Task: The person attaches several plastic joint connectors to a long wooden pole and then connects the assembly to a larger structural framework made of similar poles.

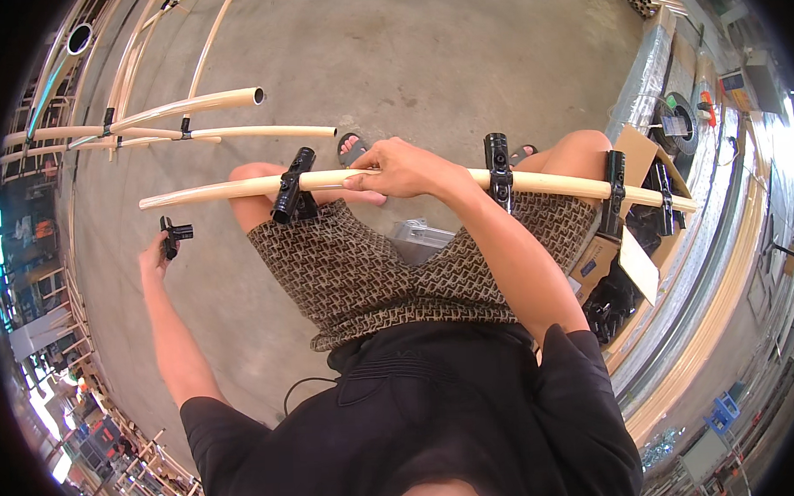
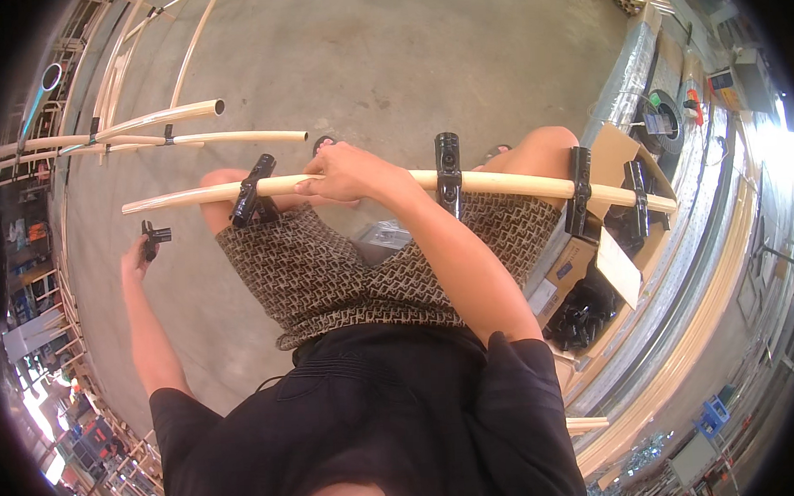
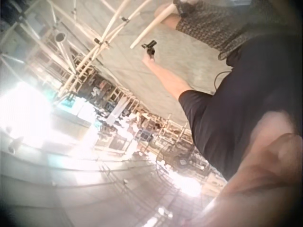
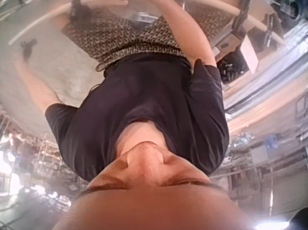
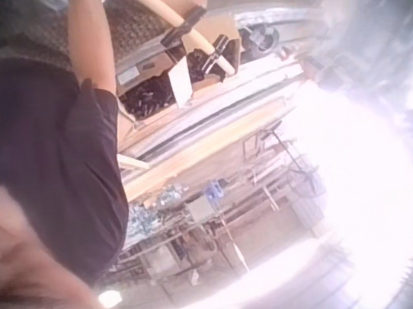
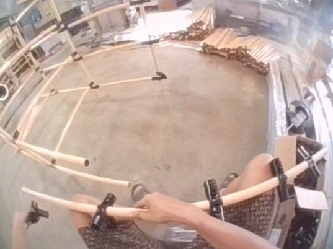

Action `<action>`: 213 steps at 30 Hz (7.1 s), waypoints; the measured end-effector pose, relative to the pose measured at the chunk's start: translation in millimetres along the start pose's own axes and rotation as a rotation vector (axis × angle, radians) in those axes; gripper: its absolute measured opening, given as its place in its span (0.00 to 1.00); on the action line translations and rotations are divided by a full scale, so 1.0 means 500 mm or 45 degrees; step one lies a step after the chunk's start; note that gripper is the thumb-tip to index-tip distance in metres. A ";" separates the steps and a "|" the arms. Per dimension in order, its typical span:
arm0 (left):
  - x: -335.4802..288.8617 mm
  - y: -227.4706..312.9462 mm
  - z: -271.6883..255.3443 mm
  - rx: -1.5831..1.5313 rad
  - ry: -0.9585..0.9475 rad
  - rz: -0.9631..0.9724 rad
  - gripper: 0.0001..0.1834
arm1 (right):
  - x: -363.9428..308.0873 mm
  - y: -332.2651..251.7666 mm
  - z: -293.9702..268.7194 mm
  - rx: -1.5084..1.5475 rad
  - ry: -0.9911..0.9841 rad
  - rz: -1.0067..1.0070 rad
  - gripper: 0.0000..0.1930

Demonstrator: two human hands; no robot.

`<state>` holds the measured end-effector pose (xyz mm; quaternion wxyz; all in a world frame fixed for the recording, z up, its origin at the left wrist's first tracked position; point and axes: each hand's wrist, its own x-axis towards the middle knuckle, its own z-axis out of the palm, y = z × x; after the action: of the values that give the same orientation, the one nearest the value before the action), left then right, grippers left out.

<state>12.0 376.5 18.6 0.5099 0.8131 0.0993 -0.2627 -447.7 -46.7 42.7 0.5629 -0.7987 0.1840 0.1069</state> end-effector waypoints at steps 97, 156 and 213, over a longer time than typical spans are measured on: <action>0.122 0.124 -0.040 0.294 -0.266 0.571 0.38 | -0.017 -0.067 -0.009 0.261 -0.134 0.432 0.21; 0.068 0.016 0.185 1.059 0.172 1.037 0.29 | -0.052 0.100 0.203 1.840 0.434 -0.119 0.29; -0.156 -0.401 0.871 0.098 -0.351 0.202 0.34 | -0.134 -0.053 -0.190 -0.399 0.279 -0.424 0.18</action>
<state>-281.9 93.4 -245.0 0.5062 0.7937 -0.0463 -0.3341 -501.3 -116.2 123.3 0.4186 -0.9023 0.0912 -0.0473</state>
